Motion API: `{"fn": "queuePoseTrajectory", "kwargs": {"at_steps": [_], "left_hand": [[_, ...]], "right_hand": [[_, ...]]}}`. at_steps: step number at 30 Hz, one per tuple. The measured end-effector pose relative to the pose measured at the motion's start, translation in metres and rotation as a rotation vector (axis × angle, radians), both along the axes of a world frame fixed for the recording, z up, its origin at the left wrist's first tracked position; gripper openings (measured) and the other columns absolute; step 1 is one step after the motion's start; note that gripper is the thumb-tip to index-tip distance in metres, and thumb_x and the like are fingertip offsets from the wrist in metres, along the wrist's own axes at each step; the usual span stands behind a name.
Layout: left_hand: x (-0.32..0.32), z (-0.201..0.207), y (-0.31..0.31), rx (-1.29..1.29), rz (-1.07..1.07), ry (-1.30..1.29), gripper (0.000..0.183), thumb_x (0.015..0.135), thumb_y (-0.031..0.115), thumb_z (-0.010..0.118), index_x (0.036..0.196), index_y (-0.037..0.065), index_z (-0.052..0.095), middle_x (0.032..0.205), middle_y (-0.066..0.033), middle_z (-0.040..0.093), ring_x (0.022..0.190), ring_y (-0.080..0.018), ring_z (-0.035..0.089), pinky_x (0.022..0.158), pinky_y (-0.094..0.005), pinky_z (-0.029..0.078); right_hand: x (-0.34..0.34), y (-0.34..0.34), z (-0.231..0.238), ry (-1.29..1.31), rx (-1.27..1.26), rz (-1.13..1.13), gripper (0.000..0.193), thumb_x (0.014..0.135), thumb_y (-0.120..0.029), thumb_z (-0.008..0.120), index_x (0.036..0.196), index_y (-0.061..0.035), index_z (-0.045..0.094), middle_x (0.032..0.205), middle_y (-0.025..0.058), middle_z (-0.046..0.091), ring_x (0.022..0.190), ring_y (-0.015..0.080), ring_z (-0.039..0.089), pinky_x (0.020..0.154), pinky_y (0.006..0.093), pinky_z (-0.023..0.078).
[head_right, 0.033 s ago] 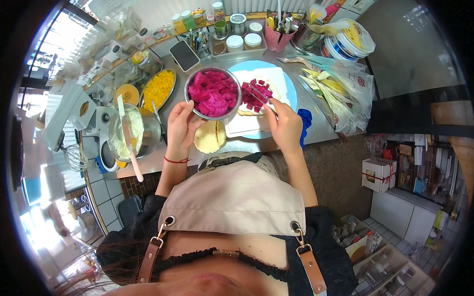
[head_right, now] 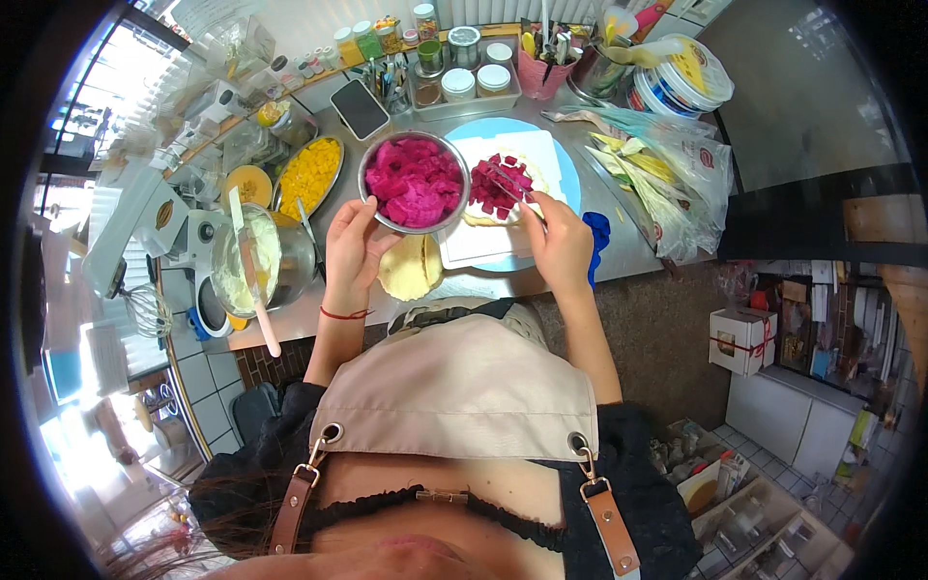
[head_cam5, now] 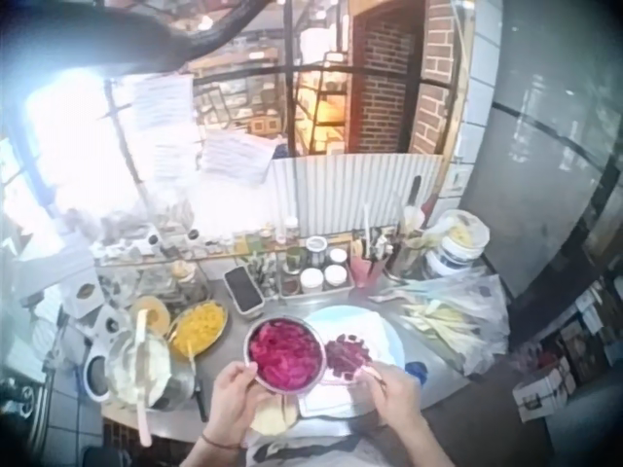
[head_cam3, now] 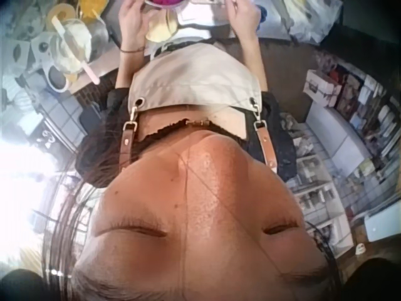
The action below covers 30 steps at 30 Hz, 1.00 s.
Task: The person assembles a layered crepe dessert by spreading cream on a crepe, placing a second crepe on top, and adding chopped dragon fruit. The person then fills a piping bag with cream and pipes it onto the dessert.
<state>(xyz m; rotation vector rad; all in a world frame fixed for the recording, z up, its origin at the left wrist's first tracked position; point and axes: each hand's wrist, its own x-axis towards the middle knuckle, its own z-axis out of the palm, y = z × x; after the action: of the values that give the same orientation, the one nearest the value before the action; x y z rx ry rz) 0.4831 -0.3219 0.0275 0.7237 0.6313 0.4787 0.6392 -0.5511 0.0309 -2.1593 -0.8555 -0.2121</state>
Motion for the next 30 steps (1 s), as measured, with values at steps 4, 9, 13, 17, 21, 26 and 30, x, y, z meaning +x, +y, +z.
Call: {"fn": "queuePoseTrajectory", "kwargs": {"at_steps": [4,9,13,17,21,26,30], "left_hand": [[-0.006,-0.003,0.009,0.001,0.011,0.009,0.01,0.097,0.011,0.056,0.089,0.006,0.057,0.096,-0.0097,0.065,0.092,-0.0218,0.064,0.078,-0.0477,0.059],[-0.016,0.004,0.01,0.004,0.039,0.038,0.01,0.097,0.013,0.058,0.089,0.008,0.055,0.092,-0.0043,0.062,0.09,-0.0167,0.061,0.076,-0.0454,0.058],[-0.023,0.012,0.013,0.004,0.047,0.051,0.01,0.097,0.012,0.057,0.088,0.008,0.056,0.093,-0.006,0.063,0.091,-0.0182,0.061,0.076,-0.0458,0.058],[-0.028,0.009,0.017,-0.018,0.049,0.035,0.009,0.097,0.012,0.056,0.09,0.006,0.056,0.098,-0.0079,0.063,0.094,-0.0203,0.062,0.078,-0.0477,0.058],[-0.036,0.004,0.023,-0.044,0.054,0.022,0.01,0.098,0.013,0.054,0.095,0.004,0.056,0.106,-0.0107,0.063,0.103,-0.025,0.061,0.084,-0.053,0.056],[-0.05,-0.005,0.027,-0.092,0.09,0.015,0.01,0.097,0.014,0.055,0.097,0.004,0.055,0.108,-0.0109,0.062,0.107,-0.0298,0.059,0.091,-0.0601,0.051],[-0.06,-0.011,0.027,-0.113,0.122,0.022,0.01,0.097,0.014,0.056,0.097,0.004,0.054,0.108,-0.011,0.061,0.11,-0.0308,0.058,0.093,-0.0621,0.049]], "right_hand": [[0.01,-0.008,-0.022,0.121,-0.004,-0.072,0.025,0.086,-0.018,0.072,0.101,0.0015,0.068,0.067,0.0125,0.061,0.053,0.0164,0.054,0.051,0.0289,0.042],[0.015,-0.026,-0.028,0.286,0.003,-0.117,0.027,0.084,-0.02,0.074,0.1,0.0014,0.069,0.062,0.0114,0.059,0.052,0.0159,0.052,0.05,0.0294,0.041],[0.016,-0.041,-0.033,0.402,0.085,-0.13,0.026,0.085,-0.019,0.074,0.1,0.0022,0.069,0.06,0.0069,0.055,0.052,0.0112,0.046,0.049,0.0271,0.038],[0.01,-0.041,-0.029,0.39,0.059,-0.109,0.026,0.085,-0.018,0.073,0.101,0.0021,0.069,0.06,0.0058,0.053,0.053,0.0103,0.044,0.049,0.0268,0.037],[0.003,-0.046,-0.031,0.357,0.068,-0.126,0.026,0.085,-0.018,0.074,0.101,0.0019,0.069,0.06,0.0062,0.052,0.053,0.0101,0.044,0.049,0.0268,0.036],[0.006,-0.042,-0.033,0.335,0.078,-0.111,0.027,0.084,-0.018,0.075,0.102,0.0021,0.069,0.059,0.0049,0.052,0.053,0.0096,0.043,0.049,0.0263,0.036],[0.014,-0.031,-0.033,0.362,0.102,-0.108,0.028,0.084,-0.019,0.075,0.101,0.0027,0.068,0.059,0.0021,0.049,0.053,0.0079,0.041,0.049,0.0253,0.035]]}}
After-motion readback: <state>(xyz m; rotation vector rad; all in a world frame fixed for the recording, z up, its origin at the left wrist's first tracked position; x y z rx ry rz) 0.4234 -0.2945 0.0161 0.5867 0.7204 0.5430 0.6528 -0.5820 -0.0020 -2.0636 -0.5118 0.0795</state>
